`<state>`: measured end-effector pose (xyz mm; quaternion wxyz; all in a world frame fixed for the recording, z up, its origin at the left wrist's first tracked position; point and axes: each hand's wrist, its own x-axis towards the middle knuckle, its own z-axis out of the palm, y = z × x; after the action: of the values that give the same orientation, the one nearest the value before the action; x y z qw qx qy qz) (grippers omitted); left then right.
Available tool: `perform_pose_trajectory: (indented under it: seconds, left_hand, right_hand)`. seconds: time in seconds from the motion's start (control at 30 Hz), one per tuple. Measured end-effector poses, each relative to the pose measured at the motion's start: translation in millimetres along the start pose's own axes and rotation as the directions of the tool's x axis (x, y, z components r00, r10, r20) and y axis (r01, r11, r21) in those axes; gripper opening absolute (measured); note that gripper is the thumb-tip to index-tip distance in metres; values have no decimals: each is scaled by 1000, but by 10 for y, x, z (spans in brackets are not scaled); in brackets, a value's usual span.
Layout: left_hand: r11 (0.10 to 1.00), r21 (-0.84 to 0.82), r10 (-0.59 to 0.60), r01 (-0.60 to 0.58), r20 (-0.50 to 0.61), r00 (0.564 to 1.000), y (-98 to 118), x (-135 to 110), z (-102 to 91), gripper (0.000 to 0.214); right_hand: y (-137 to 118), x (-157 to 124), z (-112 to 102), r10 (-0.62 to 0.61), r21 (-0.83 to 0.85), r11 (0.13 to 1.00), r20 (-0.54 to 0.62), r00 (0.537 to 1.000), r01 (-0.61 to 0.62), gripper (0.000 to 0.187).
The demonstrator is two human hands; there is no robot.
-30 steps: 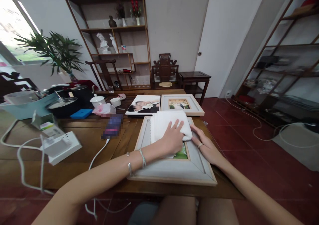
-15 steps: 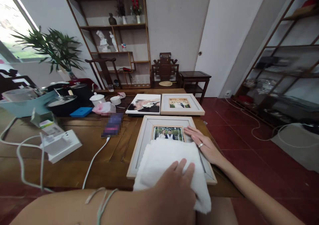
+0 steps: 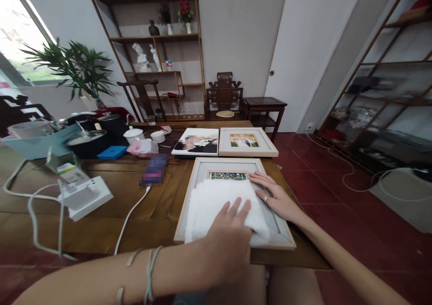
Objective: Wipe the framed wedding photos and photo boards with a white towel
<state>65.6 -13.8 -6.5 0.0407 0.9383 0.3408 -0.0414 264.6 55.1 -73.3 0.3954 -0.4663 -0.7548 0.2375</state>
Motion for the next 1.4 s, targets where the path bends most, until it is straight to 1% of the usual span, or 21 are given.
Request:
perform_pose_trajectory:
  seconds: [0.1, 0.17, 0.2, 0.23, 0.3, 0.37, 0.43, 0.5, 0.6, 0.7, 0.8, 0.9, 1.03, 1.13, 1.2, 1.27, 1.33, 1.4]
  left_hand:
    - [992, 74, -103, 104, -17, 995, -186, 272, 84, 32]
    - [974, 141, -165, 176, -84, 983, -354, 524, 120, 31]
    - [967, 165, -175, 195, -124, 977, -440, 649, 128, 31]
    - [964, 183, -163, 191, -157, 974, -519, 763, 129, 32]
    - [967, 212, -100, 138, -184, 978, -648, 930, 122, 35]
    - [967, 241, -36, 80, -181, 983, -730, 993, 117, 35]
    - [962, 265, -20, 65, -171, 985, -785, 956, 114, 33]
    - [959, 271, -47, 86, -150, 988, -848, 843, 98, 32]
    - [948, 280, -126, 154, -116, 985, -1000, 602, 24, 32]
    - [921, 304, -226, 244, -96, 969, -1171, 367, -75, 33]
    - [906, 322, -255, 275, -102, 961, -1260, 232, -121, 33]
    - [900, 326, -254, 288, -145, 956, -1256, 217, -87, 32]
    - [898, 274, -281, 343, -242, 929, -1258, 262, 8, 28]
    - [913, 236, -265, 332, -275, 924, -1314, 255, 49, 29]
    - [922, 236, -247, 306, -250, 936, -1333, 225, 50, 32]
    - [925, 248, -239, 288, -209, 948, -1296, 177, 29, 36]
    - [925, 256, -246, 280, -157, 956, -1184, 102, -11, 38]
    - [929, 244, -263, 278, -91, 960, -1006, -15, -56, 36]
  right_hand:
    - [22, -41, -5, -8, 36, 999, 11, 1000, 7, 43]
    - [43, -63, -8, -8, 53, 999, 3, 1000, 8, 48]
    - [55, -71, -8, -5, 60, 998, -5, 1000, 6, 50]
    - [66, -77, -6, 0, 66, 998, -16, 1000, 1, 53]
    - [86, -82, -3, 16, 77, 997, -34, 999, -13, 57]
    - [96, -84, -2, 21, 83, 996, -39, 999, -17, 58]
    - [93, -84, -4, 12, 85, 996, -30, 999, -9, 58]
    - [81, -86, -9, 7, 85, 996, -18, 1000, -5, 58]
    - [60, -90, -13, 20, 77, 997, 1, 1000, -20, 57]
    - [52, -92, -12, 18, 79, 997, 1, 1000, -18, 57]
    - [54, -94, -9, 7, 89, 996, -6, 1000, -6, 57]
    - [52, -99, -7, 21, 85, 996, 5, 1000, -22, 57]
    - [44, -106, -7, 33, 67, 997, 11, 999, -33, 56]
    - [41, -101, -12, 39, 62, 997, 13, 999, -40, 56]
    - [40, -96, -14, 44, 67, 997, 16, 999, -45, 55]
    - [40, -91, -15, 40, 79, 996, 16, 999, -41, 55]
    - [40, -88, -14, 33, 94, 995, 11, 999, -34, 54]
    - [44, -87, -10, 30, 102, 994, 4, 1000, -30, 55]
